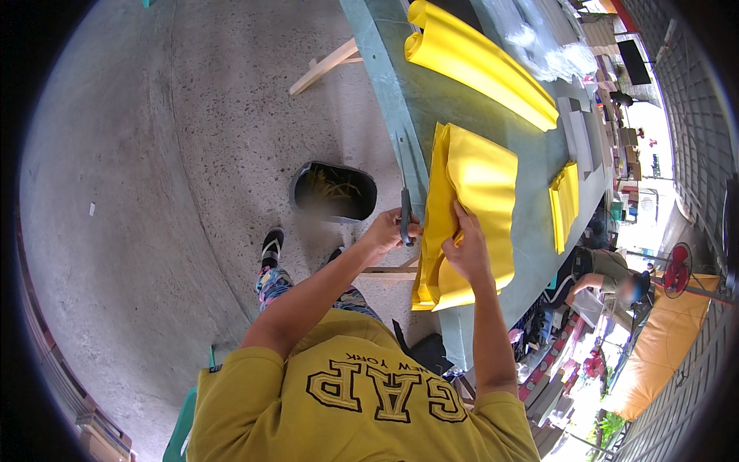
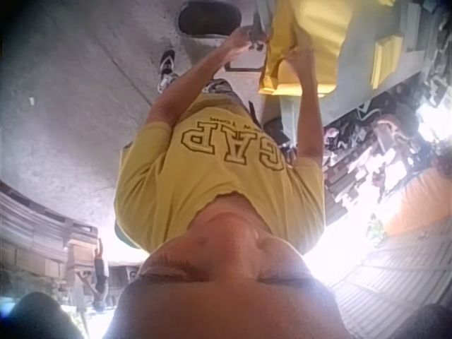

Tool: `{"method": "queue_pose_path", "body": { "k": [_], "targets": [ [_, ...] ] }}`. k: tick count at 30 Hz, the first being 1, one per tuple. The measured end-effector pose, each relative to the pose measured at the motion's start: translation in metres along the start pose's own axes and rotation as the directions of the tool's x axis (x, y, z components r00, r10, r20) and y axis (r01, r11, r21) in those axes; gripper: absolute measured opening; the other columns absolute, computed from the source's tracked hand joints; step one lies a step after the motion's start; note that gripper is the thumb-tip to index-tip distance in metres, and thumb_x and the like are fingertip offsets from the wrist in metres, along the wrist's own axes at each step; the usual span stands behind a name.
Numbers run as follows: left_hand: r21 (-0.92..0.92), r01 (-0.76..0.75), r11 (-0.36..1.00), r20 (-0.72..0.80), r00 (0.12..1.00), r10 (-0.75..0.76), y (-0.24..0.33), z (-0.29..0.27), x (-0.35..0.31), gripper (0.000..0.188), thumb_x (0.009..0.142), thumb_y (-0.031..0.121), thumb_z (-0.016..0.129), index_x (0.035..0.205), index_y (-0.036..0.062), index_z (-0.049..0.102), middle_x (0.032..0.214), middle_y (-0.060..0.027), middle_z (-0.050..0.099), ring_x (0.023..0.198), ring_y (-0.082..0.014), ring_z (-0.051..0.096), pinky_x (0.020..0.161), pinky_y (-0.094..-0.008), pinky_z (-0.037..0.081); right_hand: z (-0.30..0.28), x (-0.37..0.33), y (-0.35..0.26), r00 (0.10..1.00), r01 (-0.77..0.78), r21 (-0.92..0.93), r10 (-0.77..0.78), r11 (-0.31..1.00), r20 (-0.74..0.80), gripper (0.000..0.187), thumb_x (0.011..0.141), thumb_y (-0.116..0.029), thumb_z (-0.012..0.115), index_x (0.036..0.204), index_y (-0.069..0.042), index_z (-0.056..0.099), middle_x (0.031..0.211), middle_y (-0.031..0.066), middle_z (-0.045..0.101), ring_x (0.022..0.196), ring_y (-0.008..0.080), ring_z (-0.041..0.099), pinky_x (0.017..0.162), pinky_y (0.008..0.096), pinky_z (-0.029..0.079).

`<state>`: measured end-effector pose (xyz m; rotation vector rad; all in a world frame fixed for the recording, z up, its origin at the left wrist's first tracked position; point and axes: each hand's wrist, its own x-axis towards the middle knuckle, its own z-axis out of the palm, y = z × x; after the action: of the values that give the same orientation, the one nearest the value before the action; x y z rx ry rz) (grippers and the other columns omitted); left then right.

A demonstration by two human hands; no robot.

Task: The person cuts a large yellow sheet of paper using scissors and then rolls it into a tube.

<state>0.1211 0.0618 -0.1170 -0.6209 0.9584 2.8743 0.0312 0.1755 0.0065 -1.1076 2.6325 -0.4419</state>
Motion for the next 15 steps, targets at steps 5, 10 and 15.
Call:
{"method": "queue_pose_path", "body": {
  "k": [5,10,15],
  "targets": [
    [-0.108,0.03,0.994,0.053,0.998,-0.024,-0.007,-0.003,0.005,0.027,0.07,0.018,0.075,0.085,0.0057,0.057,0.067,-0.0008,0.055,0.054,-0.0083,0.047,0.048,-0.0206,0.035,0.011,-0.001,-0.002,0.997,-0.048,-0.127,0.055,0.991,0.053,0.064,0.07,-0.011,0.055,0.131,-0.006,0.038,0.128,0.0203,0.04,0.111,0.0364,0.047,0.091,0.0385,0.042],
    [-0.172,0.042,0.984,0.125,0.992,-0.02,-0.017,-0.008,0.006,0.029,0.068,0.016,0.076,0.087,0.0066,0.056,0.069,-0.0001,0.055,0.057,-0.0081,0.049,0.049,-0.0197,0.036,0.017,-0.002,-0.006,0.999,-0.048,-0.2,0.05,0.979,0.004,0.07,0.07,-0.024,0.066,0.132,-0.01,0.036,0.13,0.0209,0.037,0.112,0.0385,0.045,0.09,0.0424,0.041],
    [-0.351,0.0,0.936,0.064,0.998,0.024,-0.029,-0.005,0.011,0.026,0.07,0.009,0.072,0.088,0.0029,0.056,0.066,-0.0028,0.055,0.051,-0.0088,0.047,0.045,-0.0201,0.034,0.018,-0.003,-0.023,0.991,-0.102,-0.29,0.122,0.952,0.052,0.078,0.067,-0.029,0.072,0.133,-0.013,0.033,0.132,0.0214,0.034,0.112,0.0406,0.043,0.091,0.0449,0.04]
  ]
}}
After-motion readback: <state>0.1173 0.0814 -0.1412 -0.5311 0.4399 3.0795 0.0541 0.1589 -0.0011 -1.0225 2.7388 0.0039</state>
